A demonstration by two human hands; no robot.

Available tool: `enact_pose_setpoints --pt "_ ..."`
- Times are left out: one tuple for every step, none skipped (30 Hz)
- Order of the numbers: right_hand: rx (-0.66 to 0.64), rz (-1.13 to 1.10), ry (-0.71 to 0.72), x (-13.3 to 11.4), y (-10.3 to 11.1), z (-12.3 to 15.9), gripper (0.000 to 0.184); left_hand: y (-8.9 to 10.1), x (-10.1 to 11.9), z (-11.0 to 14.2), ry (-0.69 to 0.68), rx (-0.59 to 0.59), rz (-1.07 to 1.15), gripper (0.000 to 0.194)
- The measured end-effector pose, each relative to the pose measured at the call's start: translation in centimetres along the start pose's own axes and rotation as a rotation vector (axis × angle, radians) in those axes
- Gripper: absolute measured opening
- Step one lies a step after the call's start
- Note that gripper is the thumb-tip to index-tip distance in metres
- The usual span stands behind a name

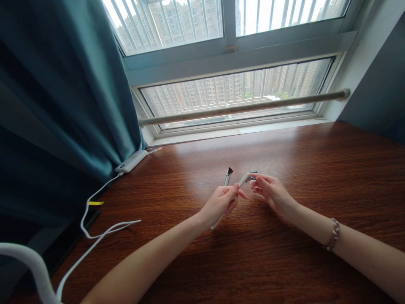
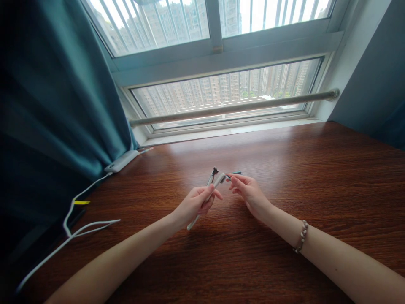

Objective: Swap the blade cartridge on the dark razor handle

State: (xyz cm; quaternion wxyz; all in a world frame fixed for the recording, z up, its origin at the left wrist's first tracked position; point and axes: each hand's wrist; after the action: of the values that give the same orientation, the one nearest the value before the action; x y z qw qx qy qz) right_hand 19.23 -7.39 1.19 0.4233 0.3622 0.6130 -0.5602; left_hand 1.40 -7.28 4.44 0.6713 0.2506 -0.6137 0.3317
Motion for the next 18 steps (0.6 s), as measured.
enact_pose_setpoints --pt "-0.013 -0.026 -0.013 -0.01 -0.06 0.01 0.032 -0.03 0.00 0.01 0.005 -0.006 -0.034 0.047" --pt "-0.027 -0.042 -0.022 -0.01 -0.10 0.03 0.032 -0.04 0.00 0.02 0.009 -0.004 -0.067 0.047" --pt "-0.039 -0.052 -0.028 0.00 -0.13 0.05 0.031 -0.02 -0.01 0.02 0.012 0.009 -0.098 0.048" --pt "-0.047 -0.060 -0.033 0.02 -0.12 0.06 0.030 0.02 -0.02 0.01 0.017 0.030 -0.123 0.049" --pt "-0.053 -0.066 -0.036 0.06 -0.09 0.05 0.030 0.10 -0.05 -0.02 0.026 0.054 -0.139 0.049" --pt "-0.057 -0.071 -0.037 0.12 -0.04 0.03 0.029 0.22 -0.11 -0.07 0.038 0.077 -0.146 0.050" --pt "-0.060 -0.072 -0.037 0.18 0.03 0.00 0.029 0.36 -0.18 -0.12 0.052 0.094 -0.144 0.050" --pt "-0.064 -0.070 -0.038 0.24 0.09 -0.05 0.030 0.51 -0.26 -0.18 0.064 0.107 -0.134 0.049" --pt "-0.067 -0.066 -0.038 0.29 0.15 -0.09 0.030 0.63 -0.35 -0.22 0.070 0.117 -0.117 0.048" --pt "-0.069 -0.060 -0.039 0.33 0.19 -0.13 0.031 0.72 -0.42 -0.24 0.070 0.124 -0.095 0.047" --pt "-0.069 -0.053 -0.040 0.35 0.20 -0.16 0.031 0.76 -0.45 -0.24 0.065 0.125 -0.072 0.046" --pt "-0.068 -0.047 -0.041 0.35 0.18 -0.17 0.032 0.73 -0.45 -0.21 0.059 0.119 -0.050 0.045" --pt "-0.066 -0.043 -0.041 0.35 0.15 -0.16 0.032 0.66 -0.40 -0.16 0.054 0.103 -0.033 0.044" --pt "-0.062 -0.039 -0.041 0.33 0.10 -0.15 0.032 0.55 -0.31 -0.10 0.048 0.082 -0.029 0.044" --pt "-0.058 -0.038 -0.044 0.31 0.06 -0.12 0.032 0.42 -0.19 -0.03 0.045 0.062 -0.038 0.043" --pt "-0.053 -0.040 -0.048 0.28 0.02 -0.09 0.032 0.30 -0.06 0.03 0.043 0.051 -0.058 0.043" --pt "-0.048 -0.042 -0.053 0.27 0.00 -0.06 0.033 0.21 0.07 0.08 0.041 0.050 -0.085 0.043" --pt "-0.046 -0.043 -0.059 0.26 -0.01 -0.03 0.033 0.15 0.17 0.10 0.042 0.056 -0.112 0.043"
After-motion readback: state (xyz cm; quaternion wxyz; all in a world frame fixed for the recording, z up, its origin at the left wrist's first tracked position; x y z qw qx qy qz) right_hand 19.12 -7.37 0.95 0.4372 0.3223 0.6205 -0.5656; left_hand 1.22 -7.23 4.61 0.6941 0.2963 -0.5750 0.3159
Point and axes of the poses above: each hand's wrist, its own z-axis away from the middle knuckle, its own y-axis out of the back of the hand, x = y × z, and after that the axes turned 3 degrees about -x, right-handed
